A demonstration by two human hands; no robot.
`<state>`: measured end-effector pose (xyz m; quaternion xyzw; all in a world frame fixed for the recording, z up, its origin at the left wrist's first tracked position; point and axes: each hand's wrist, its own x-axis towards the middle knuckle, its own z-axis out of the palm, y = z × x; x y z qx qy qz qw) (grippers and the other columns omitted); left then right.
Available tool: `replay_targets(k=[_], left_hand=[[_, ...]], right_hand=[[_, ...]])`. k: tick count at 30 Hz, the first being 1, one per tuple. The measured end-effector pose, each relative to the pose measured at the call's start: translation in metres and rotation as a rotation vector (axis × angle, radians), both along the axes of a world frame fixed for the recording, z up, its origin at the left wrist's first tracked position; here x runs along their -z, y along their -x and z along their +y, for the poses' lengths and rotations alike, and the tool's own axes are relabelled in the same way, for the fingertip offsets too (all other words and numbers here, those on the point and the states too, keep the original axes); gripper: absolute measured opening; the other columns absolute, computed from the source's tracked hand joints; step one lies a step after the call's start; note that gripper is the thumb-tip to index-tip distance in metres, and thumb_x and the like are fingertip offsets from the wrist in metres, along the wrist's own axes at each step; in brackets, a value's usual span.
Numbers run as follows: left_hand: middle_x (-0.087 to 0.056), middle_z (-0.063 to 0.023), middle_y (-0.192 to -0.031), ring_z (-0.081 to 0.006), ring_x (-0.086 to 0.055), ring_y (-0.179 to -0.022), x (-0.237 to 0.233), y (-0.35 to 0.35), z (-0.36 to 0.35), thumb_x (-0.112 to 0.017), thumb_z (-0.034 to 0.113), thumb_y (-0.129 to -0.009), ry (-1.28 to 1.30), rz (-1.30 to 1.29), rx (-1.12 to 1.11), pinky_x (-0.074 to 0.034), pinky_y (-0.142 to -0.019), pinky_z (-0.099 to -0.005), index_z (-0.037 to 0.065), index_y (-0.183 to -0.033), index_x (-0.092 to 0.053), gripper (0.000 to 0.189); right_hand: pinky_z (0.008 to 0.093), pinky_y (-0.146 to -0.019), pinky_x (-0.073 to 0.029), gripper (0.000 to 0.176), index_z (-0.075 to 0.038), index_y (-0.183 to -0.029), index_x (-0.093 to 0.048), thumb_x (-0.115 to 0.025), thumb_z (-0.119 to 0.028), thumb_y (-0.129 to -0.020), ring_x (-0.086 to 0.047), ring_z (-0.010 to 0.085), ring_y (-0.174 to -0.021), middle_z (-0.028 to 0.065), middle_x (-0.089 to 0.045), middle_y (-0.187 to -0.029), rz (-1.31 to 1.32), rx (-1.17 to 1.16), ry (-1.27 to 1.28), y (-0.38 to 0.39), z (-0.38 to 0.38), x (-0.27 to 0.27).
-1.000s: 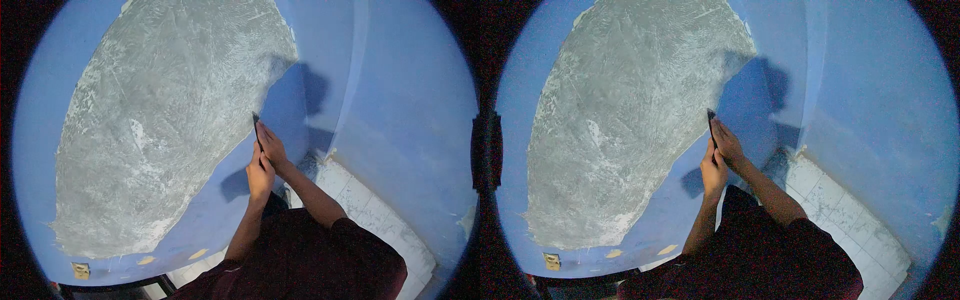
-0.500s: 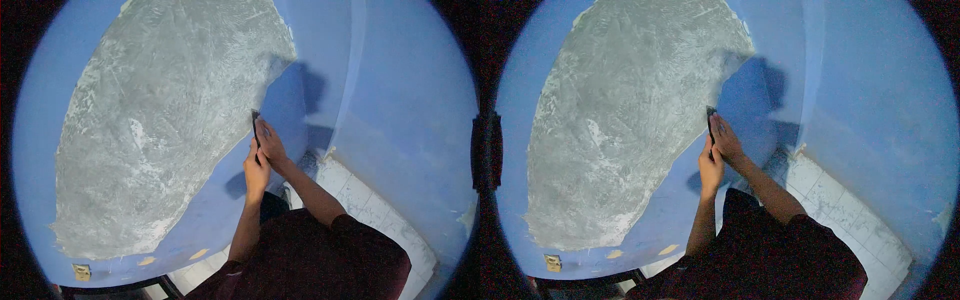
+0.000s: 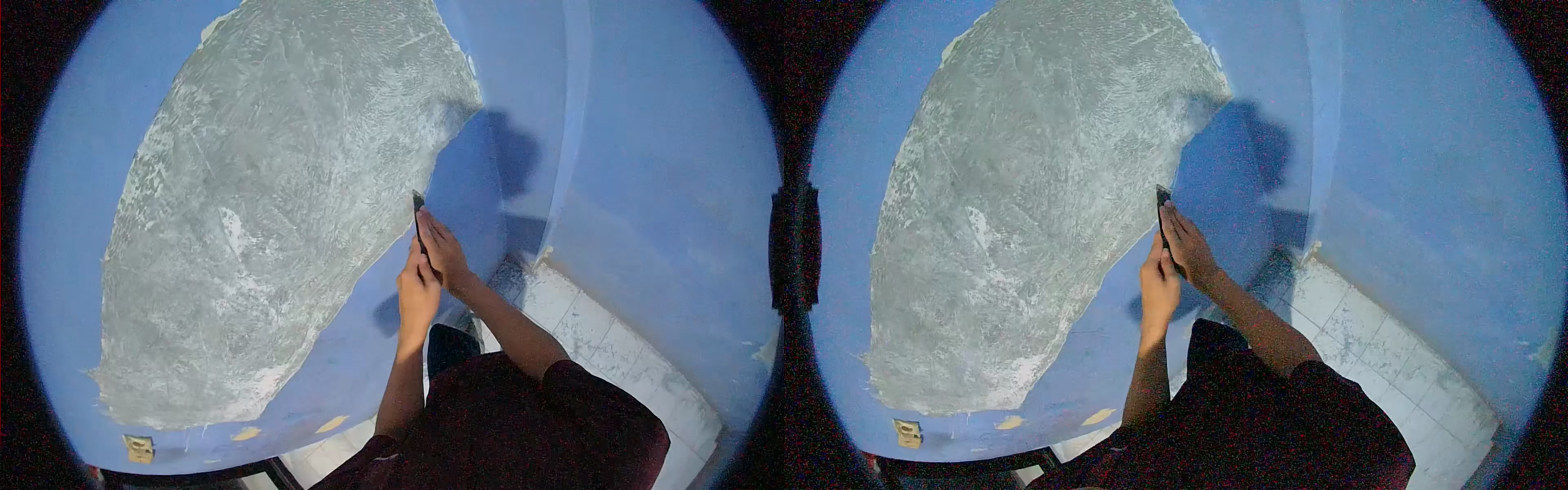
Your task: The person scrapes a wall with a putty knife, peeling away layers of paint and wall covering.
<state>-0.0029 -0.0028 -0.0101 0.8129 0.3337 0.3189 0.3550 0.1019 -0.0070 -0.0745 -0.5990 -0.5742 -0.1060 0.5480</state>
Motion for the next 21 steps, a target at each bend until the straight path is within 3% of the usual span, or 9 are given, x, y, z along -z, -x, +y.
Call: replay_targets(k=[2, 4, 7, 9, 11, 13, 17, 19, 21], left_hand=[[-0.061, -0.0270, -0.115, -0.0337, -0.064, -0.102, -0.019, -0.007, -0.013, -0.040, 0.015, -0.099, -0.040, 0.041, -0.016, -0.049, -0.080, -0.0361, -0.005, -0.134, -0.043, 0.041], [-0.059, -0.0299, -0.115, -0.0371, -0.062, -0.105, -0.038, -0.016, -0.021, -0.040, 0.012, -0.098, 0.090, 0.293, -0.090, -0.049, -0.084, -0.0368, -0.005, -0.135, -0.042, 0.041], [-0.059, -0.0294, -0.116, -0.0375, -0.062, -0.105, -0.020, -0.020, -0.018, -0.041, 0.009, -0.097, 0.032, 0.187, -0.054, -0.049, -0.086, -0.0372, -0.006, -0.134, -0.043, 0.041], [-0.060, -0.0292, -0.115, -0.0382, -0.062, -0.104, 0.016, -0.018, 0.001, -0.040, 0.009, -0.097, -0.085, 0.076, -0.043, -0.049, -0.085, -0.0373, -0.006, -0.134, -0.043, 0.040], [-0.060, -0.0290, -0.114, -0.0389, -0.062, -0.103, 0.027, -0.007, 0.002, -0.039, 0.009, -0.097, -0.191, -0.023, -0.039, -0.049, -0.085, -0.0374, -0.007, -0.133, -0.044, 0.040], [-0.058, -0.0350, -0.106, -0.0454, -0.061, -0.098, 0.012, -0.002, 0.005, -0.040, 0.012, -0.096, -0.042, -0.033, 0.049, -0.051, -0.078, -0.0441, -0.003, -0.137, -0.039, 0.044], [-0.061, -0.0342, -0.099, -0.0454, -0.062, -0.092, -0.016, -0.005, -0.012, -0.041, 0.011, -0.096, -0.186, 0.026, 0.026, -0.051, -0.075, -0.0446, -0.003, -0.136, -0.039, 0.043], [-0.061, -0.0315, -0.108, -0.0419, -0.061, -0.101, -0.020, -0.007, -0.018, -0.039, 0.008, -0.096, 0.005, 0.148, -0.057, -0.049, -0.082, -0.0398, -0.002, -0.135, -0.043, 0.040], [-0.060, -0.0323, -0.107, -0.0428, -0.061, -0.101, -0.022, -0.009, -0.021, -0.040, 0.008, -0.096, 0.040, 0.237, -0.081, -0.049, -0.082, -0.0410, -0.003, -0.134, -0.043, 0.040]], right_hand=[[0.0442, -0.107, -0.033, 0.064, 0.007, -0.141, -0.028, -0.052, -0.017, -0.087, -0.039, 0.0404, -0.130, 0.0279, -0.036, -0.142, 0.056, 0.019, -0.001, 0.003, 0.011, 0.018], [0.0434, -0.109, -0.032, 0.066, 0.007, -0.141, -0.028, -0.053, -0.011, -0.083, -0.039, 0.0403, -0.130, 0.0277, -0.036, -0.142, 0.103, 0.054, -0.017, 0.000, 0.018, 0.015], [0.0411, -0.109, -0.033, 0.068, 0.008, -0.141, -0.029, -0.054, -0.010, -0.080, -0.041, 0.0392, -0.129, 0.0282, -0.037, -0.141, 0.089, 0.059, -0.011, -0.007, 0.012, 0.013], [0.0396, -0.108, -0.035, 0.067, 0.010, -0.140, -0.029, -0.053, -0.007, -0.080, -0.041, 0.0378, -0.129, 0.0289, -0.037, -0.140, -0.286, 0.191, -0.090, -0.013, 0.012, 0.012], [0.0397, -0.108, -0.035, 0.066, 0.010, -0.139, -0.029, -0.052, -0.006, -0.080, -0.041, 0.0375, -0.129, 0.0294, -0.037, -0.140, -0.190, 0.134, -0.042, -0.009, 0.008, 0.007], [0.0399, -0.108, -0.035, 0.065, 0.011, -0.138, -0.030, -0.052, -0.005, -0.079, -0.041, 0.0373, -0.129, 0.0298, -0.037, -0.140, -0.102, 0.090, -0.002, -0.005, 0.005, 0.003], [0.0415, -0.106, -0.038, 0.062, 0.010, -0.138, -0.032, -0.052, -0.004, -0.081, -0.044, 0.0383, -0.126, 0.0289, -0.039, -0.138, -0.060, 0.121, -0.037, 0.000, 0.012, 0.005], [0.0417, -0.105, -0.039, 0.061, 0.009, -0.137, -0.033, -0.053, -0.005, -0.082, -0.045, 0.0385, -0.125, 0.0285, -0.040, -0.138, -0.011, 0.116, -0.058, 0.000, 0.013, 0.011], [0.0419, -0.102, -0.042, 0.060, 0.008, -0.137, -0.034, -0.054, -0.006, -0.082, -0.047, 0.0384, -0.123, 0.0274, -0.043, -0.137, 0.012, 0.124, -0.092, -0.001, 0.017, 0.012]])
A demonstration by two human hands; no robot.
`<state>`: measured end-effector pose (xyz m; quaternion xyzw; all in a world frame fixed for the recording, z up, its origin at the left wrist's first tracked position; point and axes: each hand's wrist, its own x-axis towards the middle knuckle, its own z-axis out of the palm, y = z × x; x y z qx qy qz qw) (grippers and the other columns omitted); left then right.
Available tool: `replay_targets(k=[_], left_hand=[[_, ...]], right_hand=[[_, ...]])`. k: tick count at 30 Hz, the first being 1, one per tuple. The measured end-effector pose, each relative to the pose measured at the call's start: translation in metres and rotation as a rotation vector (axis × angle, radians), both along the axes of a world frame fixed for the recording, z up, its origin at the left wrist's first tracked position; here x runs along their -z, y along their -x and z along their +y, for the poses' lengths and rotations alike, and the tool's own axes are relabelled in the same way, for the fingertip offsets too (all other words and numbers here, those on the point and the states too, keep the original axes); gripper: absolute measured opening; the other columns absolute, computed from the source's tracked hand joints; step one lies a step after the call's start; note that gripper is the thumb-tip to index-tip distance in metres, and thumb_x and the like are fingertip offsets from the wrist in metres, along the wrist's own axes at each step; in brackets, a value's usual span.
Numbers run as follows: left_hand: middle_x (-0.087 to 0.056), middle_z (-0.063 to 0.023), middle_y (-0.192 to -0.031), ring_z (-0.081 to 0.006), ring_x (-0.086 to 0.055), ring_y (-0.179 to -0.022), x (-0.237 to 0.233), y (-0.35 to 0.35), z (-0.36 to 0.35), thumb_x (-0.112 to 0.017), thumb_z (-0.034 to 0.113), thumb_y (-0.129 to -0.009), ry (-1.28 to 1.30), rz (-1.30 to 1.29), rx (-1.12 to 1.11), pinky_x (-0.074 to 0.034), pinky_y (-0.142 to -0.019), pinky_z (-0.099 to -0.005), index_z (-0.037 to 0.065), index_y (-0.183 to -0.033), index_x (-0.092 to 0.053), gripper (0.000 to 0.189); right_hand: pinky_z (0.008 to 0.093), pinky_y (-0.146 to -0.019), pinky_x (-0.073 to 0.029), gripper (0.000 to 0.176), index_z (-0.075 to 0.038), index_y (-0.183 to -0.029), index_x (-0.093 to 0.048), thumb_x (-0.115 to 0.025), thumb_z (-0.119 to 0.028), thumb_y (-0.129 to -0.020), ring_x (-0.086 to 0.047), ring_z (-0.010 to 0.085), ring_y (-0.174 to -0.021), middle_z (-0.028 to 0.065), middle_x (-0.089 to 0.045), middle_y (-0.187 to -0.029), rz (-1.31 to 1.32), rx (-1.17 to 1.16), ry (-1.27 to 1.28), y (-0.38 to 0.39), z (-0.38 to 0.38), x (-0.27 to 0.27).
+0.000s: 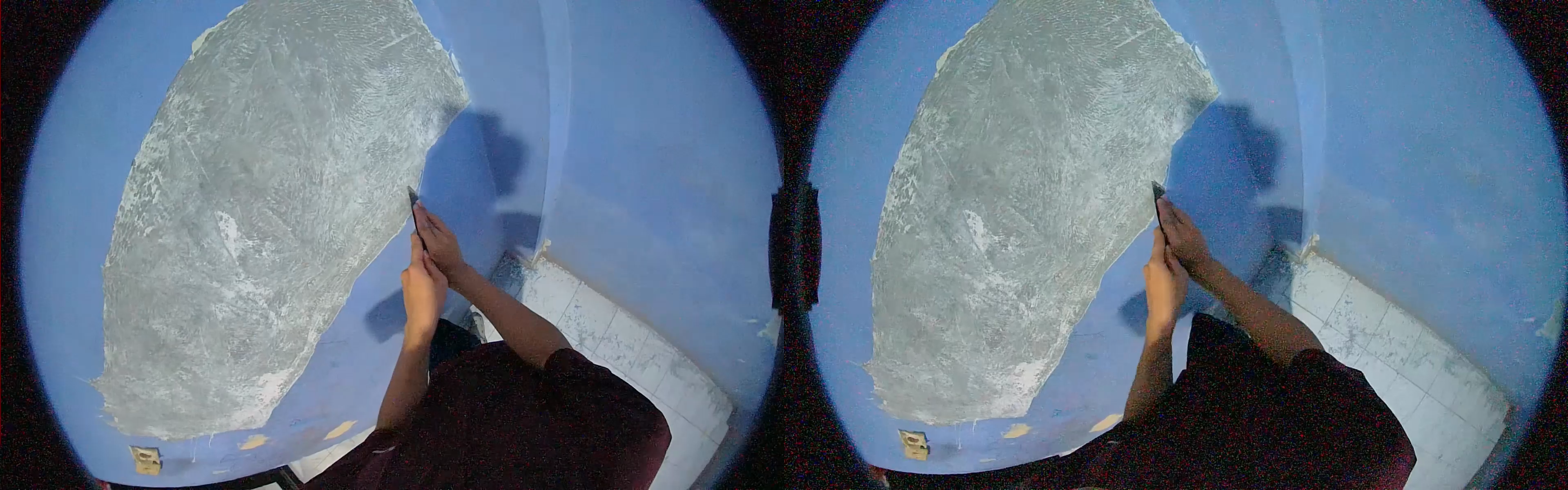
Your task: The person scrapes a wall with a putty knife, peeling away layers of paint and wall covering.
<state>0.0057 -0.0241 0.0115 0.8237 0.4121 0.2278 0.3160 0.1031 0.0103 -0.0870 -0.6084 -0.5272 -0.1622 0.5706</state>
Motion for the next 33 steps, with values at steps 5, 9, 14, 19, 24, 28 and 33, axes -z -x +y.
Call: replay_targets(k=[5, 9, 14, 19, 24, 28, 33], left_hand=[[-0.061, -0.0335, -0.085, -0.0462, -0.063, -0.081, 0.008, -0.005, 0.009, -0.041, 0.010, -0.094, -0.059, 0.010, 0.014, -0.050, -0.068, -0.0488, -0.004, -0.134, -0.041, 0.042], [-0.056, -0.0324, -0.109, -0.0417, -0.056, -0.104, 0.018, -0.016, 0.045, -0.040, 0.007, -0.094, -0.089, -0.112, 0.165, -0.045, -0.086, -0.0421, -0.007, -0.133, -0.042, 0.041], [-0.051, -0.0305, -0.128, -0.0370, -0.049, -0.123, 0.002, -0.024, 0.037, -0.037, 0.005, -0.095, 0.023, -0.159, 0.238, -0.039, -0.102, -0.0370, -0.011, -0.132, -0.042, 0.040], [-0.057, -0.0307, -0.118, -0.0389, -0.057, -0.113, 0.022, -0.013, 0.035, -0.037, 0.012, -0.097, -0.041, -0.194, 0.230, -0.048, -0.088, -0.0390, -0.002, -0.136, -0.040, 0.041], [-0.057, -0.0306, -0.118, -0.0399, -0.057, -0.113, 0.025, 0.010, 0.030, -0.036, 0.026, -0.099, -0.088, -0.231, 0.222, -0.048, -0.087, -0.0403, -0.001, -0.138, -0.038, 0.048], [-0.053, -0.0269, -0.129, -0.0323, -0.053, -0.120, 0.006, 0.014, 0.022, -0.040, 0.019, -0.099, 0.156, -0.163, 0.134, -0.043, -0.095, -0.0368, -0.003, -0.138, -0.038, 0.045], [-0.057, -0.0308, -0.118, -0.0348, -0.061, -0.108, 0.020, 0.007, 0.020, -0.042, 0.010, -0.097, -0.046, -0.151, 0.109, -0.048, -0.085, -0.0371, -0.006, -0.136, -0.038, 0.043]], right_hand=[[0.0415, -0.101, -0.043, 0.060, 0.007, -0.138, -0.034, -0.055, -0.006, -0.083, -0.047, 0.0382, -0.123, 0.0261, -0.044, -0.136, 0.012, 0.009, 0.076, -0.005, 0.003, 0.006], [0.0407, -0.101, -0.043, 0.063, 0.008, -0.140, -0.030, -0.055, -0.004, -0.083, -0.044, 0.0375, -0.127, 0.0270, -0.043, -0.137, -0.163, 0.180, 0.181, -0.020, 0.007, -0.001], [0.0407, -0.102, -0.042, 0.067, 0.008, -0.140, -0.027, -0.056, -0.005, -0.081, -0.041, 0.0396, -0.129, 0.0292, -0.038, -0.140, -0.070, 0.128, 0.174, -0.032, 0.004, -0.007], [0.0410, -0.105, -0.040, 0.061, 0.011, -0.137, -0.031, -0.054, -0.003, -0.081, -0.041, 0.0400, -0.129, 0.0309, -0.039, -0.138, 0.018, 0.032, 0.237, -0.020, -0.011, -0.010], [0.0423, -0.100, -0.044, 0.063, 0.010, -0.137, -0.033, -0.057, -0.009, -0.082, -0.047, 0.0405, -0.124, 0.0305, -0.043, -0.135, -0.056, 0.004, 0.038, -0.001, -0.006, -0.007], [0.0418, -0.099, -0.045, 0.062, 0.010, -0.136, -0.035, -0.058, -0.009, -0.081, -0.049, 0.0406, -0.122, 0.0308, -0.045, -0.133, -0.028, -0.007, 0.058, 0.006, -0.003, -0.006], [0.0409, -0.099, -0.046, 0.059, 0.003, -0.138, -0.037, -0.056, -0.004, -0.083, -0.048, 0.0362, -0.125, 0.0247, -0.043, -0.139, 0.036, -0.008, 0.005, 0.001, 0.000, -0.003]])
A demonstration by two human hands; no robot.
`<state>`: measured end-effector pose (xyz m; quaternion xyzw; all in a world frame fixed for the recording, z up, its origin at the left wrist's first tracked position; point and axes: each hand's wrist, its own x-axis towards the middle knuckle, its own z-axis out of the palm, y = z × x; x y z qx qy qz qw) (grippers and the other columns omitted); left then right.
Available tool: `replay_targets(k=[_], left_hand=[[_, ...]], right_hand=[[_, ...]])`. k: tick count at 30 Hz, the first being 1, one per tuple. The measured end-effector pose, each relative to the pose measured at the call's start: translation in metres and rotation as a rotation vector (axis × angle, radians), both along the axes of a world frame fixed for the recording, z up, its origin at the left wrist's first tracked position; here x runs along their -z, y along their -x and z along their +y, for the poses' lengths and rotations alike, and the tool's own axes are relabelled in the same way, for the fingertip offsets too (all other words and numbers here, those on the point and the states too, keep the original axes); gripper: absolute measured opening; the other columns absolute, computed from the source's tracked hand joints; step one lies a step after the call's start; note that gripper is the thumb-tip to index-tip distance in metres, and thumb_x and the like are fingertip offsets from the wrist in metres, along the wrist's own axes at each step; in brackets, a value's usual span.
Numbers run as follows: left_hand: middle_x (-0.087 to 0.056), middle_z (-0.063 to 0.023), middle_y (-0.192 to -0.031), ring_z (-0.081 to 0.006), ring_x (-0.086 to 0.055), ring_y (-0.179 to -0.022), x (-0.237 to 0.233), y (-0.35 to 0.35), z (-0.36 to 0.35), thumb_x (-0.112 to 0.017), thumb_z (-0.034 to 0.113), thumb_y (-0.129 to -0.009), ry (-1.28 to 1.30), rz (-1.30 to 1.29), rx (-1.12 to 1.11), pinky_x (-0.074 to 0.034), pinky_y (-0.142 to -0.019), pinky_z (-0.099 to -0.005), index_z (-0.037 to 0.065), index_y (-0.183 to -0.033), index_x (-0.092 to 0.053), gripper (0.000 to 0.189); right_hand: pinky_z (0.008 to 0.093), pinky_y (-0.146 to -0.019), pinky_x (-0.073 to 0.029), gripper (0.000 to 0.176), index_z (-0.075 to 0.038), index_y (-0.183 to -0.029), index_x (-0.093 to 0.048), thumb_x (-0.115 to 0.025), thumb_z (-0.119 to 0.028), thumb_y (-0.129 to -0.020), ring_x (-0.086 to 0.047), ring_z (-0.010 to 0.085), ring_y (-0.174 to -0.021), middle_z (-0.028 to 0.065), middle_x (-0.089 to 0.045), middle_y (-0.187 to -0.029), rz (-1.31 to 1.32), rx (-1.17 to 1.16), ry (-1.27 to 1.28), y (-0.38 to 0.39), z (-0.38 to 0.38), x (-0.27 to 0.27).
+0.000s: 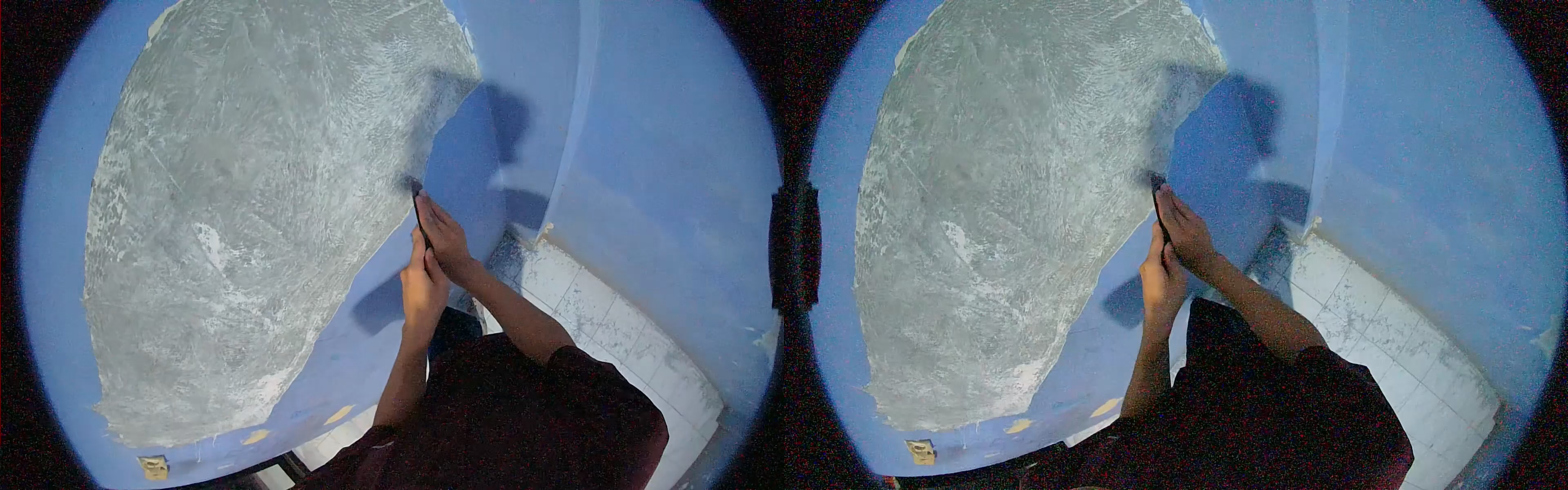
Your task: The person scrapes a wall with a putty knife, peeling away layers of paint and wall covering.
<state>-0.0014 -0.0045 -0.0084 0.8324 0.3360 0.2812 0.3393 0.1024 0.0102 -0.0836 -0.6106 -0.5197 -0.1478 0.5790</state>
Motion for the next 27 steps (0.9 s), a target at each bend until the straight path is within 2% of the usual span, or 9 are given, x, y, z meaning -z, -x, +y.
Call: replay_targets(k=[2, 4, 10, 11, 12, 19, 22, 24, 27], left_hand=[[-0.060, -0.0315, -0.112, -0.0357, -0.064, -0.100, 0.010, -0.003, -0.002, -0.043, 0.007, -0.096, -0.070, -0.011, -0.008, -0.050, -0.079, -0.0373, -0.006, -0.136, -0.038, 0.043], [-0.063, -0.0303, -0.099, -0.0356, -0.068, -0.082, 0.008, -0.006, -0.009, -0.043, 0.007, -0.096, -0.039, -0.018, -0.010, -0.051, -0.066, -0.0369, -0.006, -0.138, -0.036, 0.045], [-0.063, -0.0308, -0.092, -0.0336, -0.067, -0.072, 0.010, -0.014, -0.008, -0.046, 0.005, -0.094, 0.020, 0.070, -0.053, -0.049, -0.061, -0.0371, -0.005, -0.138, -0.035, 0.047], [-0.063, -0.0308, -0.092, -0.0336, -0.067, -0.072, 0.014, -0.015, -0.005, -0.046, 0.005, -0.094, 0.023, 0.070, -0.055, -0.049, -0.061, -0.0371, -0.005, -0.138, -0.035, 0.047], [-0.063, -0.0310, -0.095, -0.0336, -0.068, -0.076, 0.016, -0.016, -0.003, -0.045, 0.004, -0.094, -0.005, 0.005, -0.025, -0.050, -0.063, -0.0370, -0.005, -0.138, -0.035, 0.047], [-0.058, -0.0312, -0.116, -0.0367, -0.062, -0.105, 0.021, -0.018, 0.005, -0.041, 0.003, -0.095, -0.121, -0.123, -0.015, -0.050, -0.080, -0.0372, -0.004, -0.138, -0.038, 0.044], [-0.057, -0.0312, -0.118, -0.0383, -0.059, -0.110, -0.003, -0.013, -0.005, -0.039, 0.004, -0.095, 0.032, -0.030, -0.022, -0.049, -0.085, -0.0380, -0.001, -0.139, -0.038, 0.043], [-0.057, -0.0311, -0.118, -0.0384, -0.058, -0.111, -0.001, -0.009, -0.007, -0.039, 0.005, -0.096, 0.034, -0.034, -0.036, -0.049, -0.086, -0.0387, 0.000, -0.139, -0.038, 0.043], [-0.057, -0.0313, -0.116, -0.0384, -0.058, -0.110, -0.006, -0.007, -0.011, -0.039, 0.007, -0.096, 0.064, 0.005, -0.067, -0.049, -0.086, -0.0393, 0.000, -0.139, -0.038, 0.043]], right_hand=[[0.0404, -0.098, -0.047, 0.058, 0.002, -0.138, -0.038, -0.056, -0.003, -0.082, -0.048, 0.0357, -0.125, 0.0236, -0.043, -0.139, 0.004, -0.006, -0.028, -0.004, -0.001, 0.002], [0.0399, -0.097, -0.048, 0.058, 0.001, -0.137, -0.040, -0.057, -0.002, -0.082, -0.048, 0.0353, -0.125, 0.0224, -0.044, -0.139, 0.011, -0.013, -0.056, -0.006, 0.000, 0.007], [0.0397, -0.100, -0.045, 0.059, 0.001, -0.137, -0.041, -0.059, -0.001, -0.080, -0.048, 0.0354, -0.125, 0.0223, -0.044, -0.140, 0.006, -0.082, -0.023, -0.019, -0.003, 0.005], [0.0380, -0.095, -0.049, 0.057, 0.000, -0.136, -0.044, -0.060, -0.002, -0.081, -0.053, 0.0338, -0.121, 0.0223, -0.047, -0.136, -0.016, -0.033, -0.038, -0.019, -0.001, 0.003], [0.0363, -0.089, -0.052, 0.054, 0.000, -0.134, -0.047, -0.061, -0.003, -0.081, -0.057, 0.0322, -0.116, 0.0224, -0.051, -0.133, -0.039, 0.013, -0.052, -0.018, 0.001, 0.004], [0.0380, -0.093, -0.050, 0.057, 0.004, -0.136, -0.042, -0.059, -0.004, -0.082, -0.052, 0.0334, -0.121, 0.0231, -0.047, -0.136, -0.105, 0.037, -0.030, -0.019, 0.001, 0.003], [0.0388, -0.095, -0.049, 0.058, 0.005, -0.136, -0.040, -0.059, -0.005, -0.082, -0.052, 0.0347, -0.122, 0.0233, -0.047, -0.136, -0.075, 0.034, 0.000, -0.015, -0.002, -0.001], [0.0416, -0.102, -0.043, 0.061, 0.006, -0.138, -0.034, -0.054, -0.004, -0.082, -0.043, 0.0388, -0.128, 0.0266, -0.040, -0.140, -0.047, -0.067, 0.047, -0.010, -0.005, 0.001], [0.0415, -0.102, -0.043, 0.060, 0.007, -0.138, -0.033, -0.053, -0.006, -0.083, -0.044, 0.0388, -0.128, 0.0270, -0.039, -0.140, -0.042, -0.049, 0.051, -0.009, 0.000, 0.002]])
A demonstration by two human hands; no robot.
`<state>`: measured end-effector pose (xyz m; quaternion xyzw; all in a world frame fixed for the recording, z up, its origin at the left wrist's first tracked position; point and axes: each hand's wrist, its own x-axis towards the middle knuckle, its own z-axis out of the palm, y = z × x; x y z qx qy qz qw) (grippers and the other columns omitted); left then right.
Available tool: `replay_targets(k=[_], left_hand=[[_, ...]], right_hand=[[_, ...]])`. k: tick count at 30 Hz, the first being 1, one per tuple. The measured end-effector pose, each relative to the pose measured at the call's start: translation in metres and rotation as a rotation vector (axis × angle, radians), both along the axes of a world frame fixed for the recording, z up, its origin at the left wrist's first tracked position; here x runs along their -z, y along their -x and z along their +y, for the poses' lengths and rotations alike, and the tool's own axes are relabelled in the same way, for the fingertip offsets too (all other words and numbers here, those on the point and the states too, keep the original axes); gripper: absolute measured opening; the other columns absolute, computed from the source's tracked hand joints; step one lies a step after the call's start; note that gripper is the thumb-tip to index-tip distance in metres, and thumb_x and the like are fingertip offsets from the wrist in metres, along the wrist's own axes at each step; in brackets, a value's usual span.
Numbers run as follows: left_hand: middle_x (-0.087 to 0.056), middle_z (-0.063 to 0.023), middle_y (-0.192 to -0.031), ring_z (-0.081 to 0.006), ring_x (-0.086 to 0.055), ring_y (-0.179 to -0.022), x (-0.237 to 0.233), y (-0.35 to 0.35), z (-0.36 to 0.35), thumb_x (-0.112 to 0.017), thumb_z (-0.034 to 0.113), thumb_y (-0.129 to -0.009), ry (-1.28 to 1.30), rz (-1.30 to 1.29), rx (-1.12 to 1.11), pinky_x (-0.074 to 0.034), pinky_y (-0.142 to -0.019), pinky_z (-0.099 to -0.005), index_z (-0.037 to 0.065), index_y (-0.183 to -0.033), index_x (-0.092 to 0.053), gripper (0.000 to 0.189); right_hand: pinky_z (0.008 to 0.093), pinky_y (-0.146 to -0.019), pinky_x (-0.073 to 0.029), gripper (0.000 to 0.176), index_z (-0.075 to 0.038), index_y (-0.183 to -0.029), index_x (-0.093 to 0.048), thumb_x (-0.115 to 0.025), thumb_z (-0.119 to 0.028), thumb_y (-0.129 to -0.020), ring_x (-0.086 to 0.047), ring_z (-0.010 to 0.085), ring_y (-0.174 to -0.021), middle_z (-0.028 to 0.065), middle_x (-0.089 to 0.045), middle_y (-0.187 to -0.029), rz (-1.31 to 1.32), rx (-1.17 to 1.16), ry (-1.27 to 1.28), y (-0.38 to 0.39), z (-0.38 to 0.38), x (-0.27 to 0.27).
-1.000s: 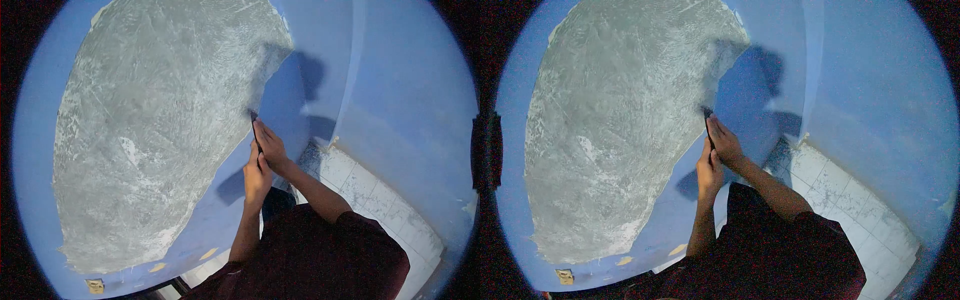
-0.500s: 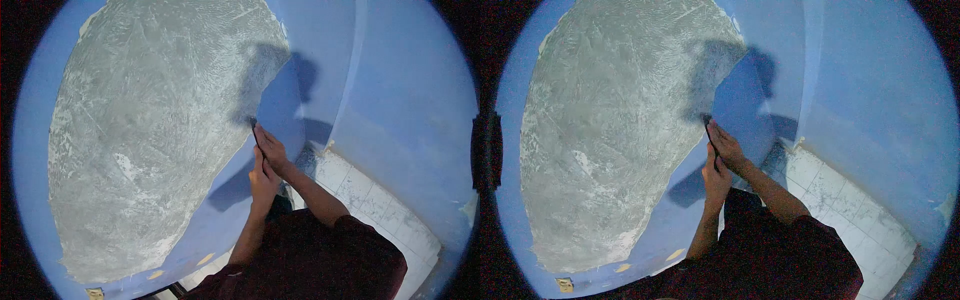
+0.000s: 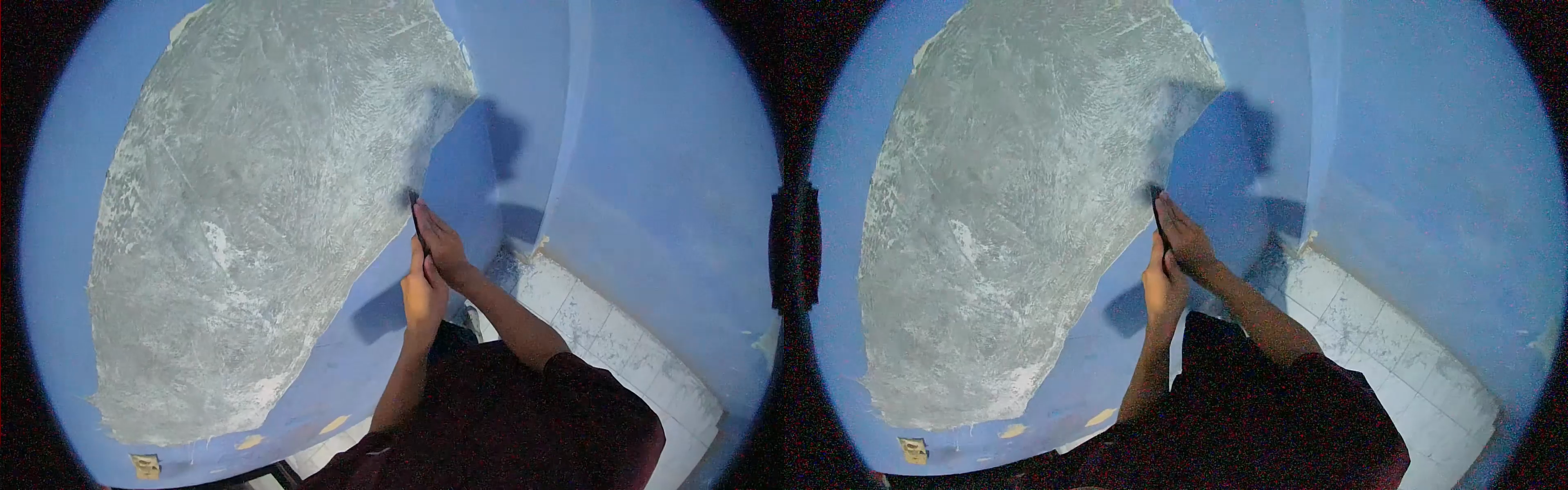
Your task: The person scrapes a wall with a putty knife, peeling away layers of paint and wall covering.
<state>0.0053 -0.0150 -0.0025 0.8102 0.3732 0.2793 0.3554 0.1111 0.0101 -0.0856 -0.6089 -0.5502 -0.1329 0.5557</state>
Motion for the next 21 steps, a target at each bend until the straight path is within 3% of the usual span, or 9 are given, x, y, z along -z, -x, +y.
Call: replay_targets(k=[2, 5, 7, 8, 10, 13, 16, 20, 21], left_hand=[[-0.058, -0.0316, -0.114, -0.0383, -0.059, -0.109, 0.000, 0.002, 0.002, -0.040, 0.008, -0.096, 0.019, 0.031, -0.016, -0.049, -0.084, -0.0392, -0.001, -0.138, -0.038, 0.043], [-0.059, -0.0311, -0.112, -0.0382, -0.061, -0.106, 0.003, -0.008, 0.009, -0.042, 0.011, -0.097, -0.182, 0.014, -0.002, -0.050, -0.081, -0.0393, -0.002, -0.138, -0.038, 0.043], [-0.059, -0.0309, -0.111, -0.0375, -0.060, -0.107, -0.017, -0.007, -0.002, -0.042, 0.011, -0.096, 0.166, 0.182, -0.057, -0.050, -0.081, -0.0390, -0.003, -0.139, -0.036, 0.045], [-0.059, -0.0309, -0.111, -0.0375, -0.060, -0.107, -0.008, -0.008, -0.004, -0.042, 0.011, -0.096, 0.183, 0.189, -0.055, -0.050, -0.081, -0.0390, -0.003, -0.139, -0.036, 0.045], [-0.062, -0.0321, -0.088, -0.0477, -0.061, -0.086, 0.007, -0.009, -0.001, -0.039, 0.014, -0.098, -0.136, 0.093, -0.025, -0.050, -0.063, -0.0469, 0.005, -0.142, -0.031, 0.045], [-0.062, -0.0324, -0.086, -0.0474, -0.062, -0.084, 0.013, -0.009, -0.005, -0.039, 0.014, -0.098, -0.135, 0.088, -0.025, -0.049, -0.062, -0.0468, 0.006, -0.141, -0.033, 0.044], [-0.061, -0.0328, -0.086, -0.0474, -0.062, -0.082, 0.013, -0.018, 0.004, -0.040, 0.013, -0.097, -0.078, 0.039, -0.028, -0.049, -0.063, -0.0476, 0.003, -0.140, -0.034, 0.045], [-0.062, -0.0322, -0.085, -0.0454, -0.064, -0.080, -0.003, -0.019, 0.002, -0.041, 0.014, -0.097, -0.145, 0.079, -0.034, -0.050, -0.064, -0.0462, -0.002, -0.139, -0.034, 0.045], [-0.059, -0.0311, -0.103, -0.0421, -0.059, -0.097, -0.009, -0.018, 0.001, -0.041, 0.011, -0.097, -0.035, 0.106, -0.035, -0.048, -0.077, -0.0430, -0.002, -0.140, -0.033, 0.046]], right_hand=[[0.0415, -0.102, -0.042, 0.060, 0.007, -0.138, -0.033, -0.053, -0.007, -0.083, -0.044, 0.0385, -0.128, 0.0272, -0.039, -0.141, 0.020, 0.006, -0.018, 0.003, 0.001, -0.002], [0.0418, -0.102, -0.042, 0.061, 0.008, -0.138, -0.033, -0.054, -0.008, -0.083, -0.044, 0.0381, -0.128, 0.0272, -0.038, -0.141, 0.000, 0.015, 0.005, -0.003, 0.006, 0.002], [0.0426, -0.103, -0.041, 0.064, 0.007, -0.140, -0.030, -0.055, -0.009, -0.084, -0.043, 0.0388, -0.128, 0.0273, -0.037, -0.142, -0.031, 0.012, 0.035, -0.002, 0.002, 0.006], [0.0426, -0.103, -0.041, 0.064, 0.007, -0.140, -0.030, -0.055, -0.009, -0.084, -0.043, 0.0388, -0.128, 0.0273, -0.037, -0.142, -0.025, 0.012, 0.052, -0.004, -0.002, 0.005], [0.0419, -0.104, -0.040, 0.064, 0.007, -0.141, -0.028, -0.055, -0.010, -0.085, -0.042, 0.0391, -0.129, 0.0277, -0.036, -0.142, -0.051, -0.030, -0.014, -0.007, 0.000, 0.003], [0.0416, -0.105, -0.039, 0.065, 0.007, -0.141, -0.028, -0.055, -0.011, -0.085, -0.042, 0.0391, -0.129, 0.0291, -0.035, -0.142, 0.079, -0.107, 0.063, -0.008, -0.002, 0.004], [0.0400, -0.098, -0.046, 0.060, 0.008, -0.137, -0.035, -0.057, -0.006, -0.083, -0.048, 0.0377, -0.125, 0.0284, -0.041, -0.139, -0.018, 0.047, -0.035, -0.011, 0.007, 0.003], [0.0408, -0.098, -0.046, 0.062, 0.008, -0.138, -0.034, -0.057, -0.005, -0.082, -0.048, 0.0380, -0.124, 0.0289, -0.041, -0.139, 0.001, 0.019, -0.065, -0.012, 0.005, 0.000], [0.0410, -0.099, -0.045, 0.062, 0.009, -0.138, -0.034, -0.056, -0.006, -0.082, -0.048, 0.0384, -0.124, 0.0295, -0.041, -0.138, -0.010, 0.016, -0.032, -0.013, 0.003, -0.001]])
